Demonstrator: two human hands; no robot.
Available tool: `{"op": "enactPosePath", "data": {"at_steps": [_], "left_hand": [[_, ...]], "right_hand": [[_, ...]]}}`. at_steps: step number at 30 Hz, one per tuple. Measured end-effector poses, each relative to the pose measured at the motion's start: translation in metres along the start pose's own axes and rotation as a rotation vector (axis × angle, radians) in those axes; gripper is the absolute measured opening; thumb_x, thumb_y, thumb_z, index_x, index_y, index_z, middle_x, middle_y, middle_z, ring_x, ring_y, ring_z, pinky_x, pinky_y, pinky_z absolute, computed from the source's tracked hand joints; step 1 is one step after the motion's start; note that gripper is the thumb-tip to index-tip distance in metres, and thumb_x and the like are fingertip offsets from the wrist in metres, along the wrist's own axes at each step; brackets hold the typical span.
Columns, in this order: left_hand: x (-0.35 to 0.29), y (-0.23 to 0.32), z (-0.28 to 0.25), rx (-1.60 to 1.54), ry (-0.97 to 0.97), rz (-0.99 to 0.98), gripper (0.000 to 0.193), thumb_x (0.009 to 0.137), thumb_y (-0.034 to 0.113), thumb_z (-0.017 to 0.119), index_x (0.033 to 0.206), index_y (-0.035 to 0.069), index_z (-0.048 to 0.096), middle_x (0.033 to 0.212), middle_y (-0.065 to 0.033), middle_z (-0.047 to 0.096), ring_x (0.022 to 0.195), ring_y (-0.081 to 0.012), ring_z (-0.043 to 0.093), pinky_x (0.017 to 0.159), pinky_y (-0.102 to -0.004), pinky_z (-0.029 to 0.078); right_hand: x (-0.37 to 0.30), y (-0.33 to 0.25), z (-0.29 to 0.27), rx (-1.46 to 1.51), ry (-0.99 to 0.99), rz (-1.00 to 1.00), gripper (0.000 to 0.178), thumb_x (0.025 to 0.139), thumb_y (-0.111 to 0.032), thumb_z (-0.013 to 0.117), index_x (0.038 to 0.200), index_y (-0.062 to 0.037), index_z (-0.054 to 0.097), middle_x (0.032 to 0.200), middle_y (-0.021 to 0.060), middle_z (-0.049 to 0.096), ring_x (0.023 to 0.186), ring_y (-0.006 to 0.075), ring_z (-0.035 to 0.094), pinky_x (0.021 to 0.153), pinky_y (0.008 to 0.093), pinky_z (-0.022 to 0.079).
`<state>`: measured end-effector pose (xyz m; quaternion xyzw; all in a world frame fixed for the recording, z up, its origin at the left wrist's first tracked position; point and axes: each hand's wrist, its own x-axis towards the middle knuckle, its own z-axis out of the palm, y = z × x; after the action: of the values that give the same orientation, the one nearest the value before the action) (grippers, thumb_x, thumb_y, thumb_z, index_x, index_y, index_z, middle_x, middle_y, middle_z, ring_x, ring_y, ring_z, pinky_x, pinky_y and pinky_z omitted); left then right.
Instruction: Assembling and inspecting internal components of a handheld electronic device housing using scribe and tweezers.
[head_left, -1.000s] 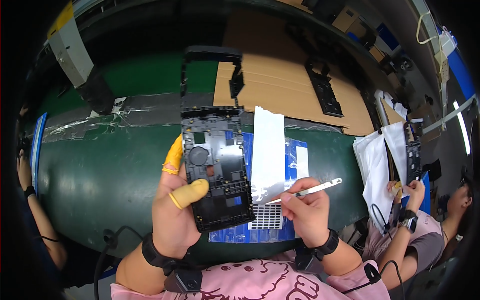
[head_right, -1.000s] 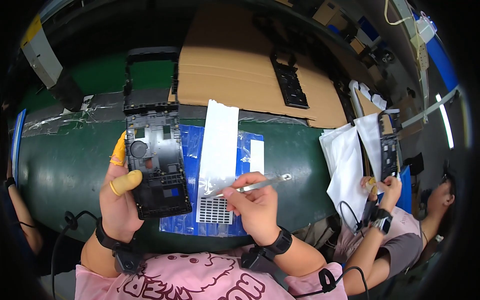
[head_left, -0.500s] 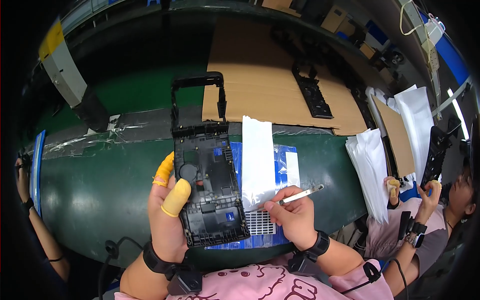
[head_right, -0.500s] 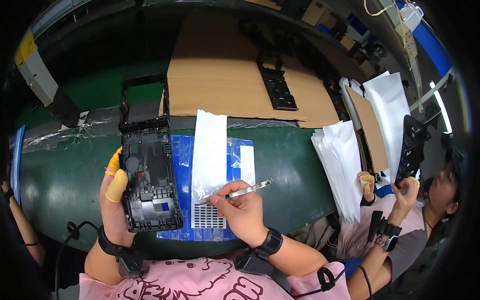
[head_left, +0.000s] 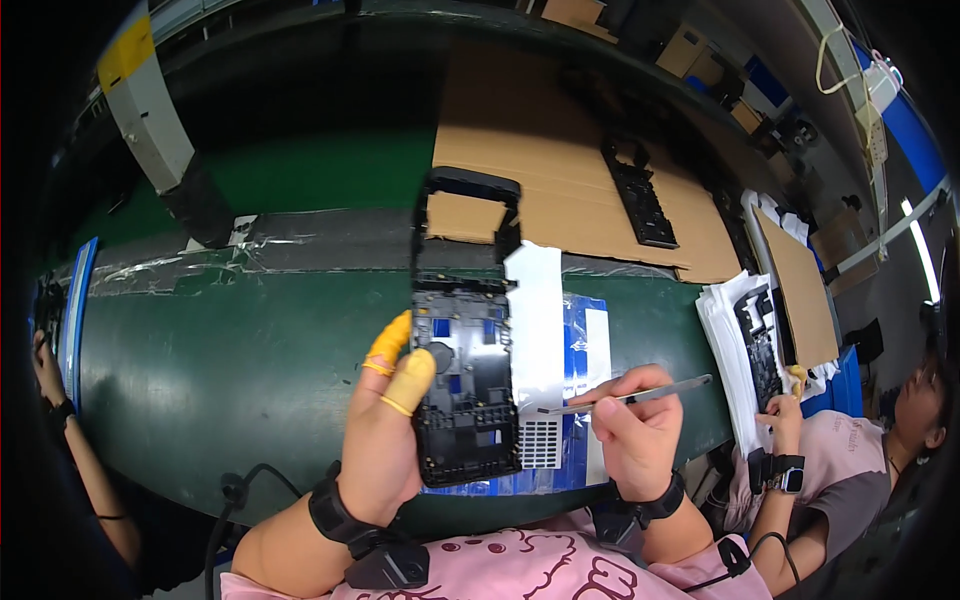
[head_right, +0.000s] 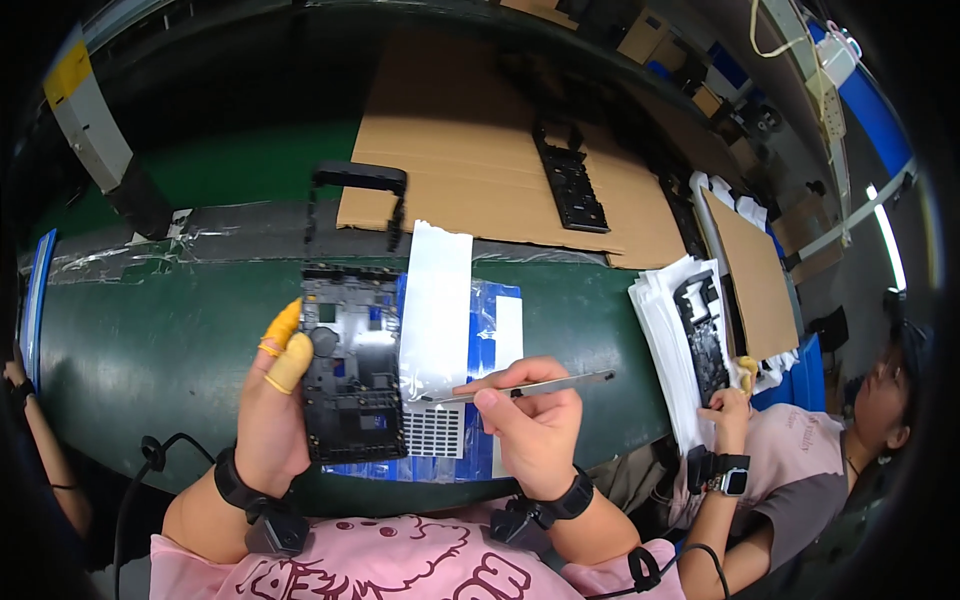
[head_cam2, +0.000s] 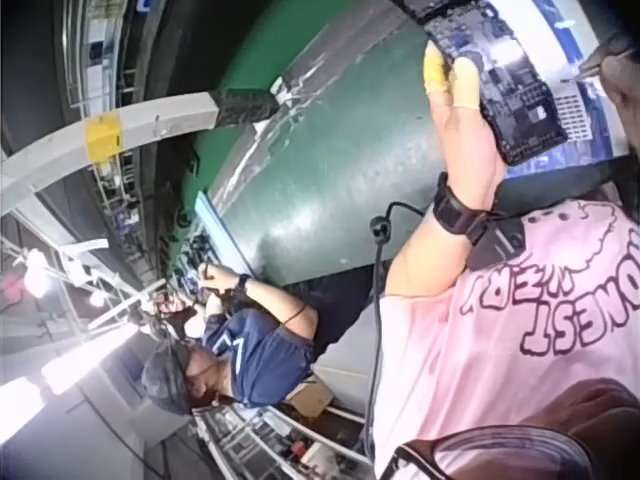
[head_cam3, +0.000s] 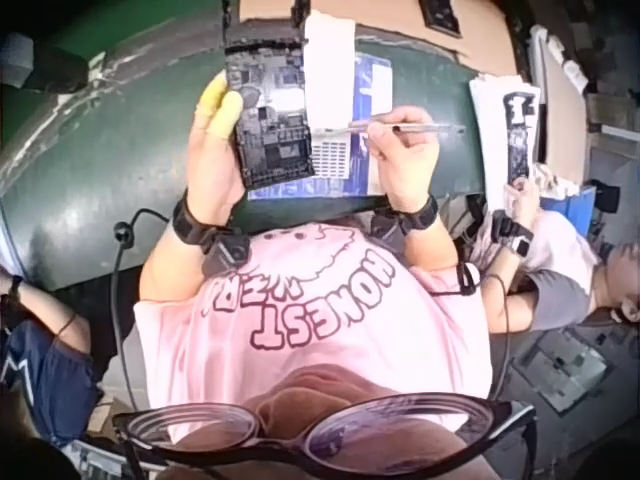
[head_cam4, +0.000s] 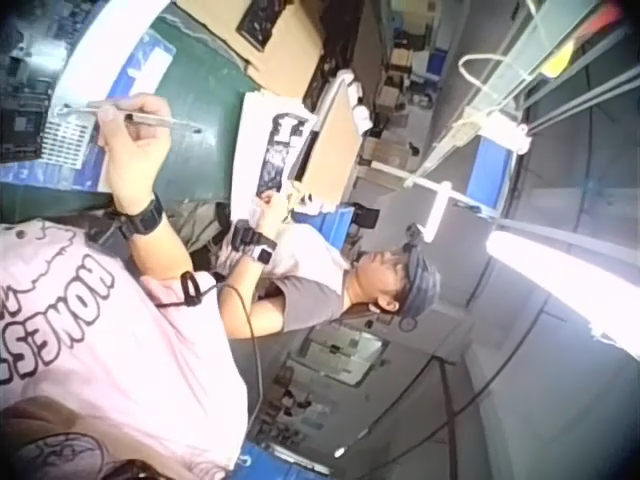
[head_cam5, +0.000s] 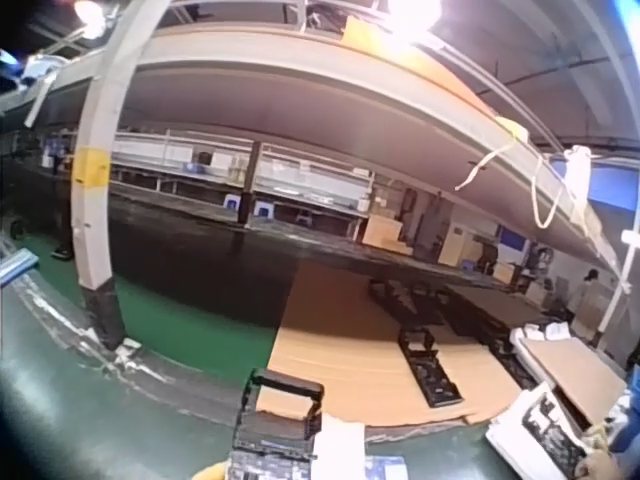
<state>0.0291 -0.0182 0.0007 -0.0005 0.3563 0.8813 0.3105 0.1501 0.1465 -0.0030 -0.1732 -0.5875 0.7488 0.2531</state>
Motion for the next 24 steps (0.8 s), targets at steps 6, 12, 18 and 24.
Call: {"op": "enactPosePath", "data": {"at_steps": [6,12,18,24], "left_hand": [[-0.005,-0.006,-0.003,-0.029,-0.042,-0.076,0.042,0.089,0.007,0.044,0.129,0.004,0.033,0.111,-0.0094,0.053,0.1,-0.0158,0.054,0.086,-0.0302,0.044],[-0.008,-0.004,-0.001,-0.049,-0.056,-0.082,0.042,0.088,0.006,0.044,0.129,0.003,0.034,0.116,-0.0099,0.051,0.102,-0.0163,0.052,0.088,-0.0296,0.043],[-0.011,-0.001,-0.001,-0.077,-0.077,-0.078,0.041,0.088,0.007,0.045,0.127,0.003,0.035,0.116,-0.0095,0.051,0.103,-0.0157,0.051,0.088,-0.0295,0.042],[-0.011,-0.003,-0.002,-0.075,-0.091,-0.056,0.041,0.088,0.007,0.045,0.127,0.004,0.035,0.116,-0.0094,0.051,0.103,-0.0156,0.051,0.089,-0.0293,0.041]], "right_hand": [[0.003,-0.002,0.035,0.13,-0.204,0.055,0.024,0.079,0.005,0.059,0.097,-0.0016,0.045,0.09,0.0201,0.062,0.075,0.0135,0.06,0.06,0.0204,0.046],[0.007,-0.003,0.055,0.087,-0.194,0.03,0.023,0.079,0.007,0.056,0.097,0.0009,0.043,0.086,0.0192,0.062,0.082,0.0204,0.062,0.071,0.0278,0.05],[0.008,-0.004,0.061,0.017,-0.122,0.048,0.023,0.077,0.006,0.057,0.095,-0.0001,0.044,0.082,0.0193,0.062,0.072,0.0177,0.061,0.062,0.0242,0.047],[0.008,-0.004,0.062,0.025,-0.122,0.036,0.022,0.077,0.003,0.059,0.095,-0.0008,0.046,0.08,0.0192,0.063,0.067,0.0132,0.059,0.054,0.0184,0.04]]}}
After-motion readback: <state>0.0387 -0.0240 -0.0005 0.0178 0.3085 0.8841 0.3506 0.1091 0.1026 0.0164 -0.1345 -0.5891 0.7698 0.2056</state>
